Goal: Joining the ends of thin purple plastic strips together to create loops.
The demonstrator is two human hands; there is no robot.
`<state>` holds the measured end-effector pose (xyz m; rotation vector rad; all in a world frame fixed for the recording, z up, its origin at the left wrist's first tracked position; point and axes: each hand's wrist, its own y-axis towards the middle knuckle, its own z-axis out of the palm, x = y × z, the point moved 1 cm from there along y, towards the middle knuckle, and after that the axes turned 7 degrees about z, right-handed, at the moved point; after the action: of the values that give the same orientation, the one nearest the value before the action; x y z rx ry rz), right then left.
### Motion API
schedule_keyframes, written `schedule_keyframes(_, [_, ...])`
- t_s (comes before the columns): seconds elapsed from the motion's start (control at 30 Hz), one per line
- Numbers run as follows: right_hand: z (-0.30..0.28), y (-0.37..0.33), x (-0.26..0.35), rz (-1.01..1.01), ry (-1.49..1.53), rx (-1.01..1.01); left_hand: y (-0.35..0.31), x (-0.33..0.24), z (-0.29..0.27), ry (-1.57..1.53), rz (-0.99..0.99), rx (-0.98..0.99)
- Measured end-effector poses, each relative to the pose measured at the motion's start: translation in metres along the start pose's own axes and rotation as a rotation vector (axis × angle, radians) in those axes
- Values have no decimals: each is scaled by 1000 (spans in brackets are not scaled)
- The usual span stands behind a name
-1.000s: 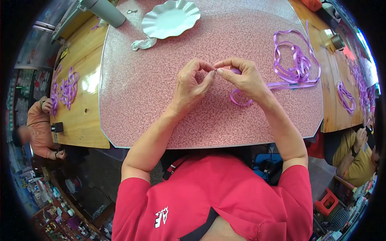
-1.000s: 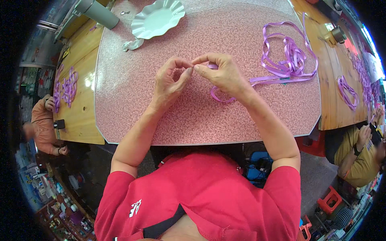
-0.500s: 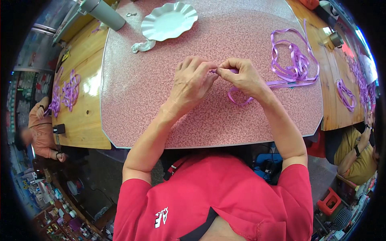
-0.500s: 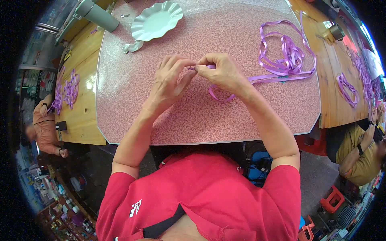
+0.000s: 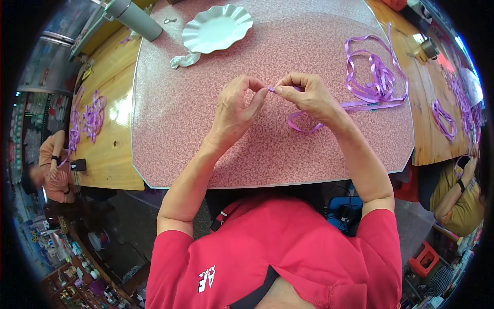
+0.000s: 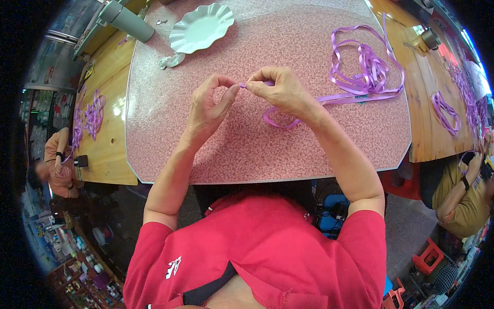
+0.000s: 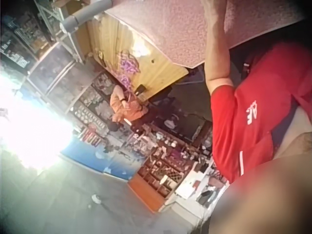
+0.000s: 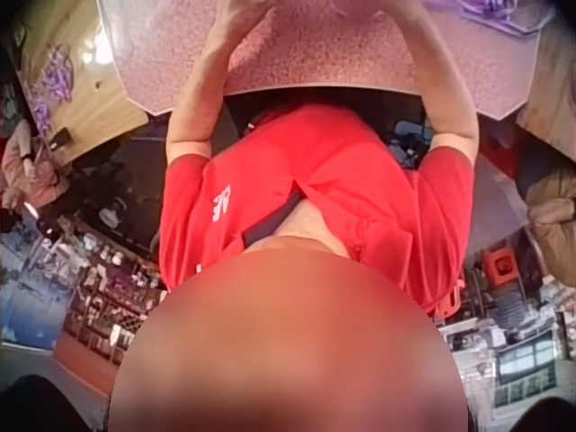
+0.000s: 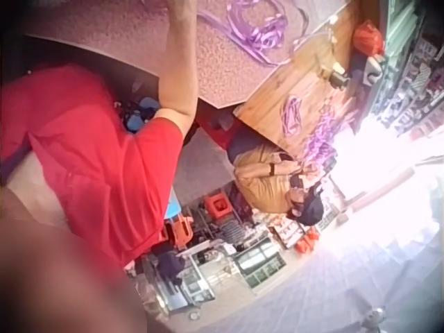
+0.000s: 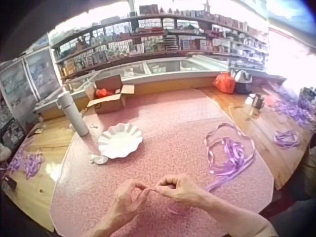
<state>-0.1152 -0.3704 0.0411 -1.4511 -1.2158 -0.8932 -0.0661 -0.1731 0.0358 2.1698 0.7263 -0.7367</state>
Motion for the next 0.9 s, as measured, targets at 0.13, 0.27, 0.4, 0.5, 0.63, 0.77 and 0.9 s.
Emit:
schedule_keyframes(0.13, [6,0,-3,-94,101,2,0,-3,1,-15,-28,-7])
schedule_keyframes(0.27, [4,2,-5,-128,62,1,0,-6,2,-35,-14,-19])
schedule_keyframes(0.4, [2,-4,7,-10,4,-1,-1,-4,2,-50,-42,-15])
schedule_keyframes(0.5, [0,-3,5,-33,0,-2,2,-8,3,-43,15,-17])
schedule_keyframes(0.63, [2,-3,0,-78,-5,17,8,-12,1,255,310,49])
schedule_keyframes(0.77, [1,-2,1,-22,11,84,10,-10,-8,473,520,152])
schedule_keyframes(0.9, [5,-2,-1,-70,-25,136,7,-13,-22,510,506,288])
